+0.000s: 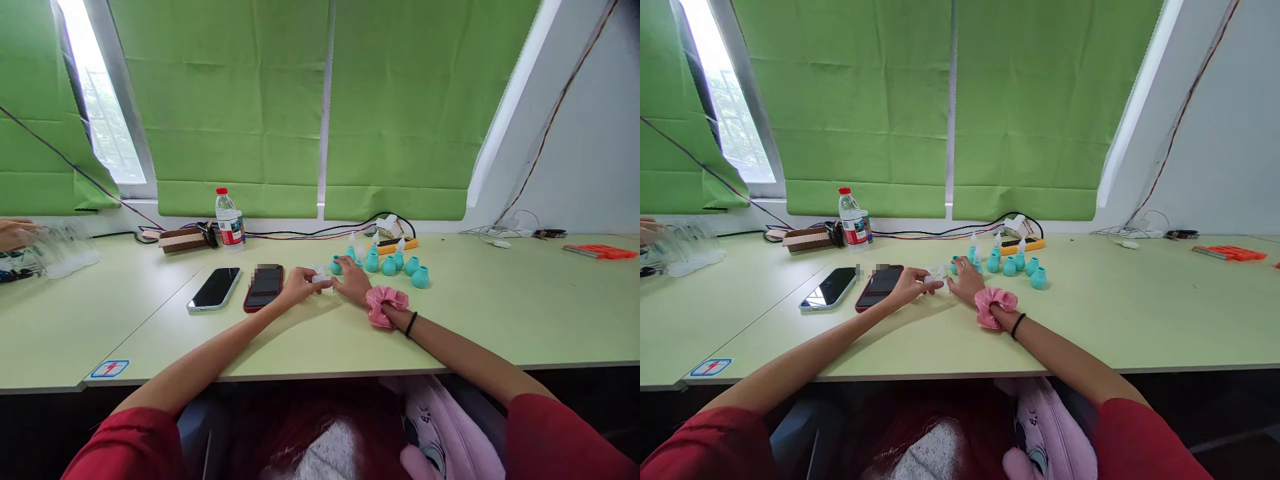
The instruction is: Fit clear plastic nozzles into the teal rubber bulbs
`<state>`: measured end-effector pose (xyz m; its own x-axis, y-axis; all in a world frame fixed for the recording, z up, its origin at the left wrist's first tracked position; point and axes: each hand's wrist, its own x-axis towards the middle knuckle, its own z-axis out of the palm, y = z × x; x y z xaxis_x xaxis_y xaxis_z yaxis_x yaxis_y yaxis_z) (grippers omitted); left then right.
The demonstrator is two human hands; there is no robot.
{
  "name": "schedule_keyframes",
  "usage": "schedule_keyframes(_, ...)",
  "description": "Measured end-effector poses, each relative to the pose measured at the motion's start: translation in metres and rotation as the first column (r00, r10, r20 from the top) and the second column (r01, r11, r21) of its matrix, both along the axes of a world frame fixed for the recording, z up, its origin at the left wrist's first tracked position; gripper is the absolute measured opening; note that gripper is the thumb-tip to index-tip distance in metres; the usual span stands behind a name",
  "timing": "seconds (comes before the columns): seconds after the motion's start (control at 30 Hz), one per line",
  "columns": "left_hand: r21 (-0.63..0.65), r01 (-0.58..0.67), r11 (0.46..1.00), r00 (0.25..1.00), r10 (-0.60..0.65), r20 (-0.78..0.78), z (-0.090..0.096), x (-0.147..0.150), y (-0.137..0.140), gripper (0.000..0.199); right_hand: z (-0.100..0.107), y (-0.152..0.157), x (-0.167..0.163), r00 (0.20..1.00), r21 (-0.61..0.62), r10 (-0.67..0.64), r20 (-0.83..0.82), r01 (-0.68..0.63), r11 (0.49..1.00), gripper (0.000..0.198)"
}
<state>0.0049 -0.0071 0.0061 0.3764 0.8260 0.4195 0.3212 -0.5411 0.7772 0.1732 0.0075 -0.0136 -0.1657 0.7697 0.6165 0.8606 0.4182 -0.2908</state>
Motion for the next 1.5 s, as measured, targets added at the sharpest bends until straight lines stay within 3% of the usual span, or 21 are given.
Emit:
schedule_keyframes(0.3,-0.033,0.009,0.999,0.998,-0.007,0.067,-0.004,0.002,0.003,0.037,-0.005,0.009,0.001,0.99,0.071,-0.057,0.126,0.048,0.996,0.036)
schedule_keyframes(0.53,-0.029,0.003,1.0,1.0,-0.003,-0.001,-0.005,0.001,0.003,0.039,-0.007,0.016,0.007,0.991,0.043,0.032,0.134,-0.038,0.998,0.031)
schedule_keyframes(0.73,0.017,0.039,0.999,0.999,-0.038,-0.027,-0.006,0.002,0.003,0.038,-0.009,0.018,0.008,0.995,0.09,0.078,0.054,-0.083,0.993,0.024)
schedule_keyframes(0.83,0.083,0.036,0.996,0.999,-0.035,-0.015,-0.005,0.002,0.005,0.035,-0.006,0.016,0.006,0.987,0.174,0.156,-0.05,-0.145,0.974,0.02)
schedule_keyframes(0.93,0.146,-0.064,0.987,0.997,0.057,0.057,-0.005,0.001,0.008,0.035,0.001,0.006,0.002,0.936,0.257,0.304,-0.179,-0.254,0.932,0.02)
schedule_keyframes(1.07,0.107,-0.105,0.989,0.983,0.087,0.163,-0.006,0.001,0.013,0.038,0.008,-0.01,-0.006,0.837,0.235,0.447,-0.315,-0.388,0.891,0.018)
schedule_keyframes(1.23,0.118,-0.113,0.987,0.978,0.09,0.186,-0.006,0.002,0.011,0.04,0.008,-0.012,-0.01,0.709,0.087,0.448,-0.545,-0.483,0.871,0.02)
schedule_keyframes(1.37,0.213,-0.152,0.965,0.984,0.128,0.125,-0.005,0.003,0.007,0.041,0.01,-0.011,-0.008,0.554,-0.059,0.385,-0.738,-0.621,0.781,0.03)
schedule_keyframes(1.5,0.234,-0.138,0.962,0.99,0.133,0.037,-0.005,0.005,0.002,0.04,0.013,-0.013,-0.007,0.51,-0.147,0.352,-0.785,-0.706,0.693,0.033)
